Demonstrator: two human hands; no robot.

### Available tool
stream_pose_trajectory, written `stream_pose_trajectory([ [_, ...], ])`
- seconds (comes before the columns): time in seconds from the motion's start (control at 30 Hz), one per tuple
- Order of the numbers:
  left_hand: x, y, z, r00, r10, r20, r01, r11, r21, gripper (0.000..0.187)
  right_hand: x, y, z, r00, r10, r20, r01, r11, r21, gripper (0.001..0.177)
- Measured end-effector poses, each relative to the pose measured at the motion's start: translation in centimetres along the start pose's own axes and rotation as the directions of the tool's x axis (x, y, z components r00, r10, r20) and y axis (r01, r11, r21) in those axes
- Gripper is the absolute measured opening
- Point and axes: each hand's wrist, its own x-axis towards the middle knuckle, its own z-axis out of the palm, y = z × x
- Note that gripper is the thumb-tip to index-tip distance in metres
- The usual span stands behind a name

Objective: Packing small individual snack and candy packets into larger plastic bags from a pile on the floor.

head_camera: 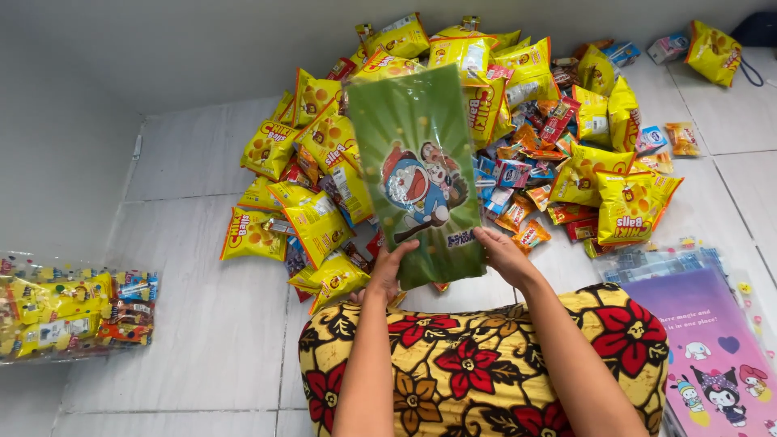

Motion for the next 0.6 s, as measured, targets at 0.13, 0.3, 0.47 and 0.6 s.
stream_pose_trajectory([
  [0.13, 0.9, -0.5, -1.3, 0.994, -0.048, -0.098, 0.05, 0.999, 0.018, 0.082, 0.9, 1.0, -0.2, 0.996, -0.073, 0.052, 0.067, 0.992, 0.109, 0.034],
  [0.3, 1.5, -1.4, -1.3, 1.0, -0.006, 0.002, 0.006, 0.999, 0.032, 0.091, 3.8, 4.2, -2.1, 0.993, -0.112, 0.028, 0.107, 0.984, 0.141, 0.028],
  [0.47, 1.1, -2.1, -0.6, 0.999, -0.038, 0.02, 0.035, 0.992, 0.122, 0.099, 2.0, 2.6, -0.9, 0.987, -0.155, -0.032, 0.158, 0.972, 0.173, 0.028],
  [0.6, 2.3, -2.3, -1.3, 0.991, -0.015, -0.131, 0.046, 0.97, 0.24, 0.094, 0.1, 0.8, 1.3, 0.985, -0.171, 0.006, 0.169, 0.978, 0.125, 0.028],
])
